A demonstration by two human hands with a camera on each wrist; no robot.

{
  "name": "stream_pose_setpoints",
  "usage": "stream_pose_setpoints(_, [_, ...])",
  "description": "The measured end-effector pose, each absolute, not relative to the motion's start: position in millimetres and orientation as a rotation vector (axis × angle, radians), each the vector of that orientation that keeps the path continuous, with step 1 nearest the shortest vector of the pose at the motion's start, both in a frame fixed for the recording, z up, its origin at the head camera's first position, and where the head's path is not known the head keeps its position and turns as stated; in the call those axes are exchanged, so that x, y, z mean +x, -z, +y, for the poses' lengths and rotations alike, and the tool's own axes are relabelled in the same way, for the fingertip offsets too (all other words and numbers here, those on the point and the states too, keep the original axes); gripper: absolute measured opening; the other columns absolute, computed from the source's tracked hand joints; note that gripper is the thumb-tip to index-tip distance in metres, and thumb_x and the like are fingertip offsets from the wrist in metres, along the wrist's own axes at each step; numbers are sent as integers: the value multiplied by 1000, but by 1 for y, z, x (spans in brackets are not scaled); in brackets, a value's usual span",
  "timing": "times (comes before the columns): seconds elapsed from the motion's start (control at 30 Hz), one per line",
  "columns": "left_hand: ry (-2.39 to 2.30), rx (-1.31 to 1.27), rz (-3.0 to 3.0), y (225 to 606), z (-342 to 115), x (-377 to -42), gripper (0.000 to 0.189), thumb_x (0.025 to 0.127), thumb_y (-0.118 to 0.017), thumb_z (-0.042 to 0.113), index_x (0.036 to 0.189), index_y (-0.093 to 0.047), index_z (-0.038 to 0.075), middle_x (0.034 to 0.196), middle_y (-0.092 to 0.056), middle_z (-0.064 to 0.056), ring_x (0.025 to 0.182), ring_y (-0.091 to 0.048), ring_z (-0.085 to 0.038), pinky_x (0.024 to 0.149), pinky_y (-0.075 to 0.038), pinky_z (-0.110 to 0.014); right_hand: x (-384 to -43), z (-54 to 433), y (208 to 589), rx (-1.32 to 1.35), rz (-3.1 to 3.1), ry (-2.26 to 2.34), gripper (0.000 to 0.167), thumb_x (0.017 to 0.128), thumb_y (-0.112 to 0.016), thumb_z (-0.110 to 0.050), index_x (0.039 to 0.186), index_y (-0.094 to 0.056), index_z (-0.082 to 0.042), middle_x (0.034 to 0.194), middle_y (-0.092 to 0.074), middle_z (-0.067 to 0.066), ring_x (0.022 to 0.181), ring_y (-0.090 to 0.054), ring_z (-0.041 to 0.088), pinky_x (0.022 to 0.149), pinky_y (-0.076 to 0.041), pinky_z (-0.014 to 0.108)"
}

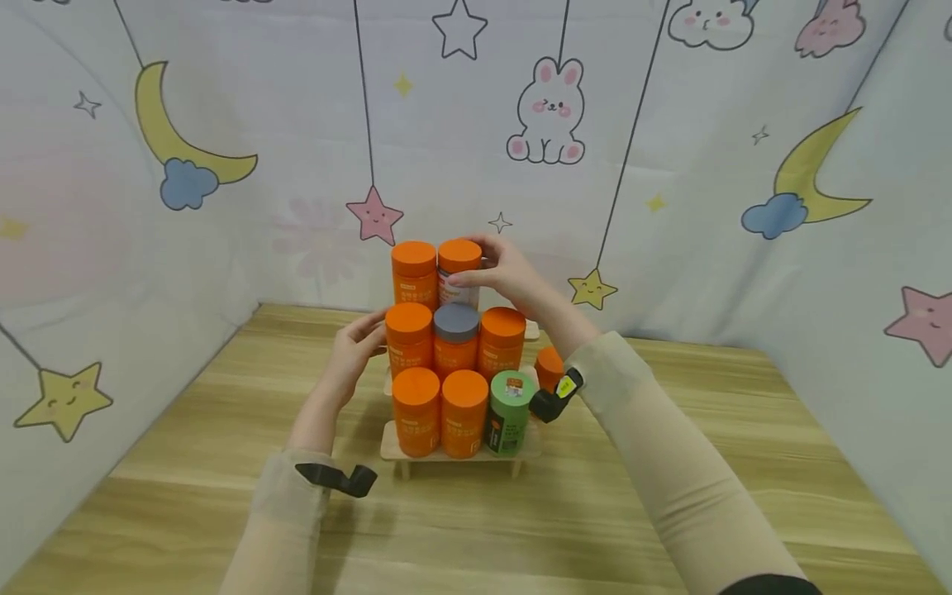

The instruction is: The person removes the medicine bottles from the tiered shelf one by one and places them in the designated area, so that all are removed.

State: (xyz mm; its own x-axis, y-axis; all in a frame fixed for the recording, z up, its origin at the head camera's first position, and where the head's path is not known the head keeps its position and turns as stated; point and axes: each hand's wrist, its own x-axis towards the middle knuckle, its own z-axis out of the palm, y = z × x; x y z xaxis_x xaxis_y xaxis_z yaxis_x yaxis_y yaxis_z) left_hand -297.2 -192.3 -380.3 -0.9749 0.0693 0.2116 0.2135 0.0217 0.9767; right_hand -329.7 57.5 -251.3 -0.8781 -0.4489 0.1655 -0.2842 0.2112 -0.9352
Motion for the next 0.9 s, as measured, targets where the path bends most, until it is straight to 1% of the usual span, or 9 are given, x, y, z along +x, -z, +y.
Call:
stream_pose_setpoints(0.13, [2105, -286, -2169, 381, -192, -296, 49, 102, -52, 19, 144, -43, -4, 102, -61, 23, 94, -60, 5, 84, -49, -18, -329, 57, 252, -704, 2342, 1747, 62, 87, -72, -9, 142, -44, -7, 138, -52, 13, 123, -53, 28, 109, -40, 43])
stream_pose_setpoints(0.37, [2128, -287, -2168, 381, -185, -299, 47, 102, -52, 18, 144, -45, -3, 105, -62, 19, 95, -60, 4, 85, -49, -19, -327, 63, 250, -672, 2358, 1748, 61, 88, -70, -6, 142, -43, -6, 138, -51, 14, 123, -53, 29, 109, -40, 43])
stream_pose_setpoints(0.7, [2128, -299, -2151, 383, -190, -302, 47, 102, -51, 18, 144, -45, -3, 101, -63, 22, 91, -61, 4, 84, -49, -18, -329, 71, 250, -659, 2362, 1799, 59, 89, -69, -5, 142, -44, -8, 139, -51, 14, 126, -51, 30, 111, -37, 45])
stream_pose_setpoints(0.9, [2132, -301, -2147, 382, -194, -302, 47, 102, -51, 17, 144, -44, -4, 98, -62, 25, 90, -61, 4, 83, -49, -18, -330, 82, 252, -633, 2360, 1869, 61, 88, -69, -5, 143, -42, -6, 142, -50, 15, 129, -50, 30, 113, -36, 45])
